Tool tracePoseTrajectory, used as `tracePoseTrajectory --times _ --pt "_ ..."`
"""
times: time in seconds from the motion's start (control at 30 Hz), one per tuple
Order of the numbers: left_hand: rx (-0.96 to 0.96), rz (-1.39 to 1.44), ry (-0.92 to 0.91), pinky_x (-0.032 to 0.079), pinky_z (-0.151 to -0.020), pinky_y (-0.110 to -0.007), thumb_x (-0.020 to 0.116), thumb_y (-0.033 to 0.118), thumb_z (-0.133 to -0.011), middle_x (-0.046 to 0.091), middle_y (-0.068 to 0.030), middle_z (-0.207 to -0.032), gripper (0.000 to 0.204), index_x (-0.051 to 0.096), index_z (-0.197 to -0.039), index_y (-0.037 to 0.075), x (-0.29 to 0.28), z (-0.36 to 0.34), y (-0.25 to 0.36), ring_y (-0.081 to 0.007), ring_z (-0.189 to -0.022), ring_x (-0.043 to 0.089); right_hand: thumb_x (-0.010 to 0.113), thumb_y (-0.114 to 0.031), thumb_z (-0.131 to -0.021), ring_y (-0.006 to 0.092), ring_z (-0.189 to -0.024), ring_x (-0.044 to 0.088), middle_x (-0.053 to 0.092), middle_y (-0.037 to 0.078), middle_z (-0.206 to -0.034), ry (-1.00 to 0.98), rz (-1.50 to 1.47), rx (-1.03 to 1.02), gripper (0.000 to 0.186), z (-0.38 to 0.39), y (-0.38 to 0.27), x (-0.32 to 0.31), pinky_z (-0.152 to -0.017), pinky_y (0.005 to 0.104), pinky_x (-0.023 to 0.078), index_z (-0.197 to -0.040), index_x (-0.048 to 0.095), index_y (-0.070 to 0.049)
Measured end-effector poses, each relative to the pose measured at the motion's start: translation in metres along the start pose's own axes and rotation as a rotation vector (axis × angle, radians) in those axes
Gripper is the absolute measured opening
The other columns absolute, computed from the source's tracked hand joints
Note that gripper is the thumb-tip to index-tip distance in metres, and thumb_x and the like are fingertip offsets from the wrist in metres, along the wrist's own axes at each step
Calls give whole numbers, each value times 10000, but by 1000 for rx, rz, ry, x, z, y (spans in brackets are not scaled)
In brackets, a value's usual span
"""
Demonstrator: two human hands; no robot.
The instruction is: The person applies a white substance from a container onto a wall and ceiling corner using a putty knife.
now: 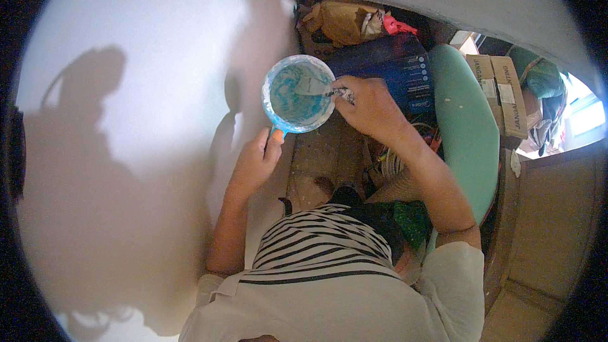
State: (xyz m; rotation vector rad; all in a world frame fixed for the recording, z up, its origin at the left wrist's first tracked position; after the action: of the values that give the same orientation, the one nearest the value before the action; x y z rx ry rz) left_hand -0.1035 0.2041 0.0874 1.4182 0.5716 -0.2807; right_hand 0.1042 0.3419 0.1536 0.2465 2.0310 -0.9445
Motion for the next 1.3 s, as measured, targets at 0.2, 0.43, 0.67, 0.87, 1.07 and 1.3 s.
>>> tracePoseTrajectory --times 0.2,0.43,0.67,0.87,1.07,1.3 --pt "7 4 -31 416 -624 -496 486 386 -989 547 -263 -724 426 475 -851 -17 -5 -1 4 -466 -692 536 621 -240 -857 371 -859 661 676 215 -898 -139 73 25 260 -13 -6 -10 -790 453 518 -1045 665 -65" --pt "52 -79 -83 421 -620 -509 473 409 -989 554 -288 -726 463 481 -833 -27 -6 -5 -1 -476 -683 541 610 -209 -850 378 -882 644 670 195 -932 -215 115 -21 264 -27 -14 -10 -807 449 508 -1057 653 -52" --pt "-25 7 -152 430 -576 -462 483 423 -985 560 -205 -648 461 506 -845 -16 -3 -10 -17 -377 -601 560 606 -164 -848 368 -932 634 662 185 -1002 -323 151 -143 288 -31 -19 -16 -817 425 499 -1106 637 -41" --pt "-280 391 -219 356 -411 -273 459 467 -993 491 -5 -569 447 525 -878 41 11 -14 -28 -92 -460 462 623 -161 -865 309 -972 657 673 156 -1073 -416 51 -144 309 -32 -12 -38 -858 379 499 -1149 630 -39" --pt "-312 629 -230 322 -368 -238 449 476 -994 475 1 -582 452 517 -903 38 37 -24 -62 -75 -423 421 634 -185 -898 213 -884 655 690 85 -985 -251 -143 -120 337 -26 24 -35 -799 344 501 -1207 619 -51" --pt "-371 686 -165 327 -381 -248 443 514 -984 483 -5 -603 493 526 -913 34 64 -24 -81 -82 -424 409 620 -203 -940 53 -529 496 574 8 -758 -96 -526 440 360 -41 83 0 -435 192 344 -1272 591 -67"
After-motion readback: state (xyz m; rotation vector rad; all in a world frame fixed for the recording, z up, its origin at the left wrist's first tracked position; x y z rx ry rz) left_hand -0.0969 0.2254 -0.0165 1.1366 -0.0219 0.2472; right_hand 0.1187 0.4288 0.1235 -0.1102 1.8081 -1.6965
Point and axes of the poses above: each hand's wrist, its own z-axis away from the middle knuckle, its own x-axis out of the palm, y = z × x, the point moved 3 cm from there along -z, towards the middle knuckle
